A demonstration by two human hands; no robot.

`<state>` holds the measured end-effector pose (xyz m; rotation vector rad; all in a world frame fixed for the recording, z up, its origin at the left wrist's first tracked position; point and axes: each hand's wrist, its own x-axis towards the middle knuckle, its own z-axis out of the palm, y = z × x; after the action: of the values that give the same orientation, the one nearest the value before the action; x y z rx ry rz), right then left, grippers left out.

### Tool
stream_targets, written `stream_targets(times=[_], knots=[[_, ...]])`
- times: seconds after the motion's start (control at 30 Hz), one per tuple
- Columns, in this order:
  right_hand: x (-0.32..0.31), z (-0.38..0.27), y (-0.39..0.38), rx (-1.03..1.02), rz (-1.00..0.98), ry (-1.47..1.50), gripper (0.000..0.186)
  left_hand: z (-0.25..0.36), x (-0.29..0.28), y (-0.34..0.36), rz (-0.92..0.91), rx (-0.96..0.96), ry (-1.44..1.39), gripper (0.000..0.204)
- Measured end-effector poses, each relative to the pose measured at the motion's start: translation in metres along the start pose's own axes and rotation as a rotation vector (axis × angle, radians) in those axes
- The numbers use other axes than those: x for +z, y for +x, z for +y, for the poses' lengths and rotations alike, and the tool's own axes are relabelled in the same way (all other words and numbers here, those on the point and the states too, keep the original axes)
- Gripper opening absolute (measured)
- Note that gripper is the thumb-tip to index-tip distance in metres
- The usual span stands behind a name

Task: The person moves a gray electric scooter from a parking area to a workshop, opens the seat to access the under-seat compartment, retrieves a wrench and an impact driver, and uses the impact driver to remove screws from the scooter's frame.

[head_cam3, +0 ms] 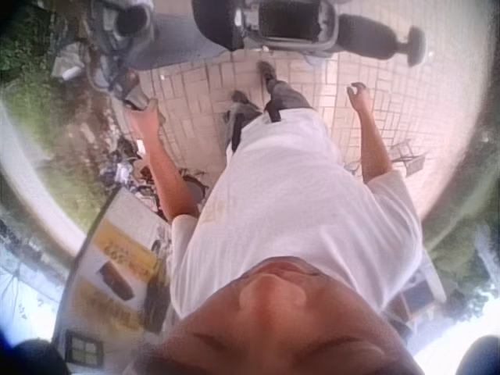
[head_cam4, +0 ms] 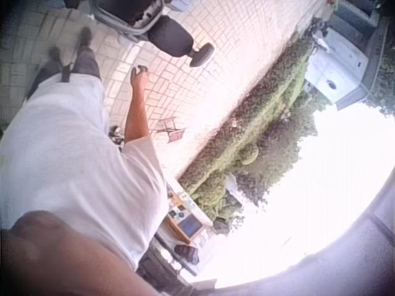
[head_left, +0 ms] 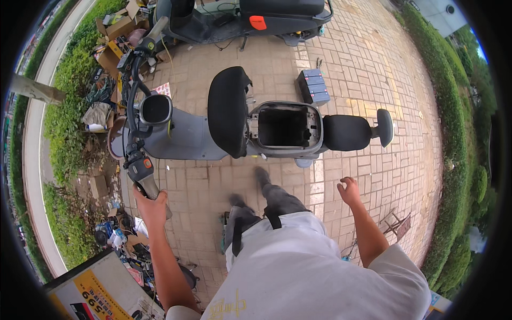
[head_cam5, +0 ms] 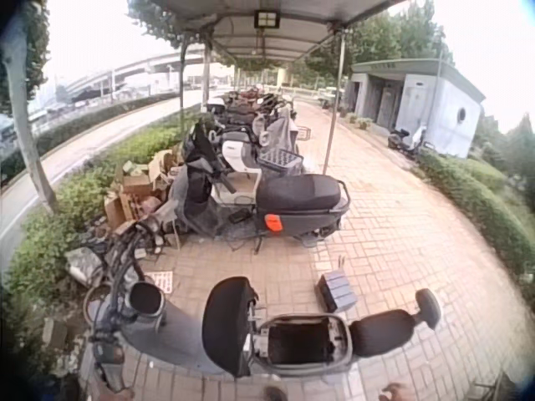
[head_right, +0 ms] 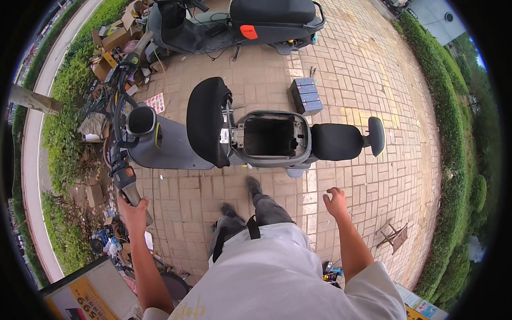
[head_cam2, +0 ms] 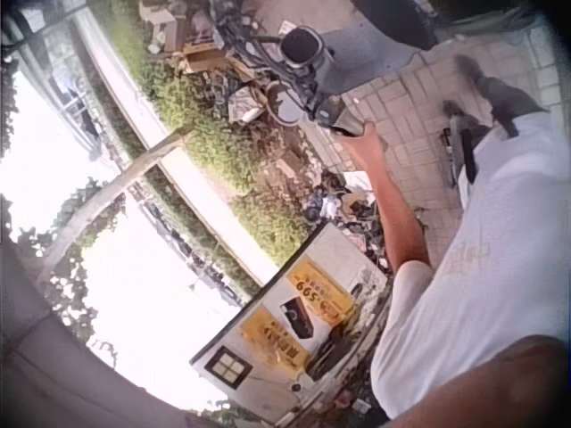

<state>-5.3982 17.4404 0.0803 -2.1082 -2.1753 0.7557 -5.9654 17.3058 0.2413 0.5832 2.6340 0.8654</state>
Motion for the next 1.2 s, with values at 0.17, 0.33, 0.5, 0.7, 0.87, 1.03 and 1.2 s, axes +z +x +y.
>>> stream_targets(times=[0.17, 0.33, 0.5, 0.7, 0.87, 1.03, 1.2], knots=[[0.056, 0.005, -0.102, 0.185, -0.129, 0.022, 0.034, -0.021, 0.002, 0.008, -0.043, 0.029, -0.103, 0.084], [0.081, 0.016, -0.135, 0.330, -0.119, 0.175, 0.036, -0.044, 0.015, 0.019, -0.018, 0.131, -0.050, 0.086], [0.079, 0.039, -0.186, 0.413, -0.099, 0.213, 0.037, -0.043, 0.003, 0.011, 0.006, 0.091, -0.026, 0.081], [0.057, 0.044, -0.165, 0.476, -0.263, 0.189, 0.040, -0.065, 0.000, 0.017, -0.016, 0.093, 0.002, 0.079], [0.061, 0.052, -0.072, 0.274, -0.229, 0.152, 0.040, -0.051, 0.000, 0.024, -0.006, 0.056, -0.008, 0.082], [0.041, -0.009, -0.063, 0.257, -0.101, 0.297, 0.037, -0.050, 0.000, 0.029, -0.009, 0.119, 0.023, 0.081], [0.090, 0.034, -0.135, 0.370, -0.122, 0.321, 0.036, -0.026, 0.004, 0.017, -0.134, 0.071, -0.056, 0.078]])
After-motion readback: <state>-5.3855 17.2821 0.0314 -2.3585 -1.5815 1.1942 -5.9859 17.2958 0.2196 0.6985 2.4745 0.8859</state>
